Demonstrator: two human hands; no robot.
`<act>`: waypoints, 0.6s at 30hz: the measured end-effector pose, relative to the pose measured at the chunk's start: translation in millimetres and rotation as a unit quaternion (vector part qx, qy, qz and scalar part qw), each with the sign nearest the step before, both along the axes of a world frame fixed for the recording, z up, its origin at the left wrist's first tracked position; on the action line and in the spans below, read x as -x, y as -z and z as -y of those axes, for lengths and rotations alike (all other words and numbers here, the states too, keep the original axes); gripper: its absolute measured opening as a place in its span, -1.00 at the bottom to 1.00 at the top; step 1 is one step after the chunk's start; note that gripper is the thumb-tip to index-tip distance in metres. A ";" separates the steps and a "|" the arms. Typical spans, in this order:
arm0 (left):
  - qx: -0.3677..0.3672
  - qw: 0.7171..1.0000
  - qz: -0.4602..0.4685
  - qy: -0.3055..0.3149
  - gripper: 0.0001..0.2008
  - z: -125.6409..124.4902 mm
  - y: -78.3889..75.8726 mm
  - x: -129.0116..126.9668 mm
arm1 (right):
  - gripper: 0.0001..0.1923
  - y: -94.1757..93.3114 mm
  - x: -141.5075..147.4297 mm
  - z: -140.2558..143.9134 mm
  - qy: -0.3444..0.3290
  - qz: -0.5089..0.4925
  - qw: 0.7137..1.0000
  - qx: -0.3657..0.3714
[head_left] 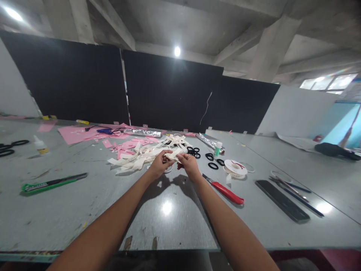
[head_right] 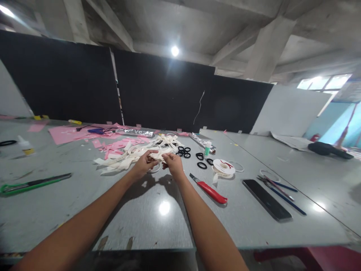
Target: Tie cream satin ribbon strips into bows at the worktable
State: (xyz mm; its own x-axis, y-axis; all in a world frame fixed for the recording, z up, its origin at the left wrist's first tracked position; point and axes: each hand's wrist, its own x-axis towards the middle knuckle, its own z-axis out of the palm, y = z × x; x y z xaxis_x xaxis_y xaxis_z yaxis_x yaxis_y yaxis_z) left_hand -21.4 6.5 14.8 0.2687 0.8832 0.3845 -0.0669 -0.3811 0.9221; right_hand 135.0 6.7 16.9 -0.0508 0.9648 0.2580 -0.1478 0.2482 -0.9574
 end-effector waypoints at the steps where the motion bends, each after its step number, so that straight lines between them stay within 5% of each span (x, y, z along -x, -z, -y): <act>1: 0.002 1.000 0.002 -0.001 -0.45 0.7 -0.6 0.3 | -0.67 -0.5 -0.1 -0.3 0.006 -0.004 1.000 -0.005; 11: -0.017 1.000 -0.015 0.010 -0.44 0.2 -2.3 1.9 | -0.66 -1.1 -2.1 0.6 -0.056 0.092 0.994 0.012; 18: -0.027 0.999 -0.032 0.028 -0.44 0.4 -0.8 3.6 | -0.71 1.3 -7.5 -5.2 0.022 0.107 0.994 -0.016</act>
